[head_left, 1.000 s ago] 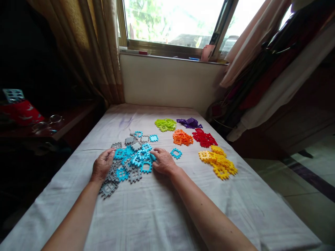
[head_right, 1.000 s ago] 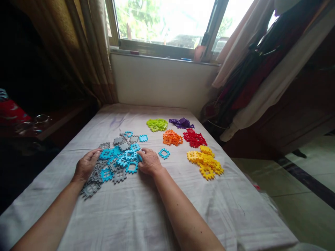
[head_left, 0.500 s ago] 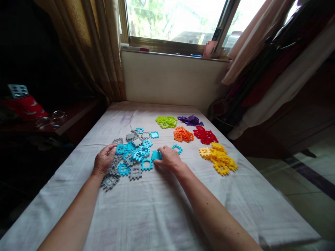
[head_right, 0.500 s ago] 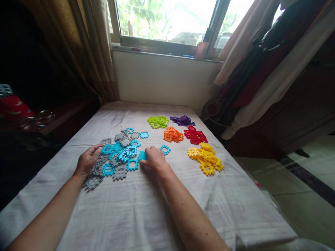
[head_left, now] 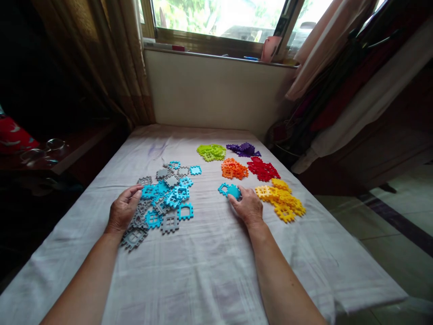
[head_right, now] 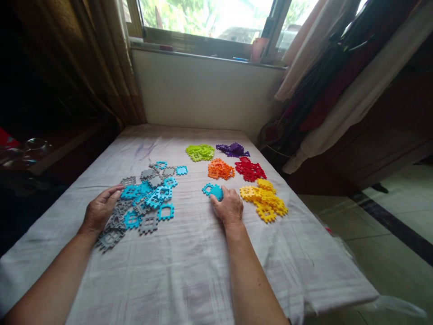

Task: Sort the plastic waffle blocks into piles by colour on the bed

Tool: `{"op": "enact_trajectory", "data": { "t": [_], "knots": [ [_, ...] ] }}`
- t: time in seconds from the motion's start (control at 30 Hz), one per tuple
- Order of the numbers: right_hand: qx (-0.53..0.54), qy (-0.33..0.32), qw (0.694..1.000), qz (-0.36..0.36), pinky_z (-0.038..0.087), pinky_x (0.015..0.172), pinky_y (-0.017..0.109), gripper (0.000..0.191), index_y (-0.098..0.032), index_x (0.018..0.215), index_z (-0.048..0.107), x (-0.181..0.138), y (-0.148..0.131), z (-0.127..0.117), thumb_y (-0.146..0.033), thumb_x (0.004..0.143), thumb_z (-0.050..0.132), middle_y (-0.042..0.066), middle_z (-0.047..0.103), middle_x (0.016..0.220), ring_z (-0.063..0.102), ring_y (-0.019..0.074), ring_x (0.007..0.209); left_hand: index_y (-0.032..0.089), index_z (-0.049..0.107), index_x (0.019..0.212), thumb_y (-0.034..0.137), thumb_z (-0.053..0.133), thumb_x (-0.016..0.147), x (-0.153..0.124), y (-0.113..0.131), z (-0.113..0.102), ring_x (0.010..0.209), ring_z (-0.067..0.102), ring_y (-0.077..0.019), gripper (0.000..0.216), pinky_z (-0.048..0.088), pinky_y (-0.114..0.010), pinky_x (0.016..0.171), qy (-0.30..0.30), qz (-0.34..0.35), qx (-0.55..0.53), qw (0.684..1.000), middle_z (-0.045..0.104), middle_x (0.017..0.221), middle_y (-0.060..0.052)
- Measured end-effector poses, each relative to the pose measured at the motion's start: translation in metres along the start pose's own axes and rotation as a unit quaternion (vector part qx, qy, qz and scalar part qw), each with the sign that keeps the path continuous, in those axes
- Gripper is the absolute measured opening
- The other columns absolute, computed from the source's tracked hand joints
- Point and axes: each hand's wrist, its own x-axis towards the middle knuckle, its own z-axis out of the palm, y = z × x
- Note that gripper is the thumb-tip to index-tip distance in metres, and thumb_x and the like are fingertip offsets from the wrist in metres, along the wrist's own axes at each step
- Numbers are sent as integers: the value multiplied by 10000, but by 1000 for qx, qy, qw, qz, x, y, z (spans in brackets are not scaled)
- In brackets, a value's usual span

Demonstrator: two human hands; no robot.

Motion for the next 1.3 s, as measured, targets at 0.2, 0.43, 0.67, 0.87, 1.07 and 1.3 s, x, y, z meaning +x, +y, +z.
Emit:
{"op": "enact_trajectory", "data": {
  "t": [0.2, 0.43, 0.67, 0.87, 1.07, 1.3],
  "knots": [
    [-15, -5, 1000, -10, 467, 846, 388, 469, -198, 1222, 704, -4, 1, 1, -460, 834, 689, 121, 661, 995, 620, 285, 960, 204, 722, 1029, 549, 598, 794, -1, 0, -1, 1241, 621, -267, 435, 421, -419, 1143, -5, -6, -9, 1000, 711, 1251, -82],
    [100, 70, 983, -137, 467, 909, 422, 358, -208, 1144, 705, -18, -27, 6, -375, 828, 680, 119, 634, 1120, 585, 276, 1020, 205, 729, 1025, 533, 581, 811, -2, 5, 0, 1205, 641, -269, 419, 492, -425, 1081, -12, -1, 5, 1000, 719, 1238, -76],
    [218, -76, 914, -333, 484, 976, 412, 397, -244, 1194, 680, -48, -77, 17, -347, 813, 718, 95, 674, 1243, 602, 249, 1141, 202, 724, 1002, 541, 561, 815, -4, 10, -1, 1180, 656, -279, 420, 579, -394, 959, -22, 5, 10, 1000, 722, 1224, -78],
    [206, -113, 908, -348, 464, 975, 432, 382, -250, 1201, 671, -47, -82, 13, -319, 829, 720, 74, 689, 1251, 586, 258, 1173, 206, 724, 1006, 536, 567, 815, -4, 12, -3, 1204, 641, -287, 412, 584, -396, 944, -29, 3, 24, 999, 712, 1244, -86],
    [231, -59, 913, -330, 465, 925, 392, 392, -233, 1179, 664, -44, -77, 19, -331, 807, 739, 75, 698, 1146, 613, 239, 1066, 225, 729, 1006, 522, 570, 821, -4, 15, -4, 1192, 648, -279, 384, 567, -417, 988, -31, -5, 32, 999, 715, 1242, -69],
    [139, 106, 964, -202, 410, 957, 402, 375, -210, 1205, 638, -17, -36, 15, -351, 859, 669, 99, 681, 1155, 585, 258, 1085, 237, 726, 1009, 527, 585, 839, -3, 9, -5, 1229, 626, -286, 365, 478, -481, 1110, -32, -4, 42, 999, 710, 1248, -49]
  ]
}}
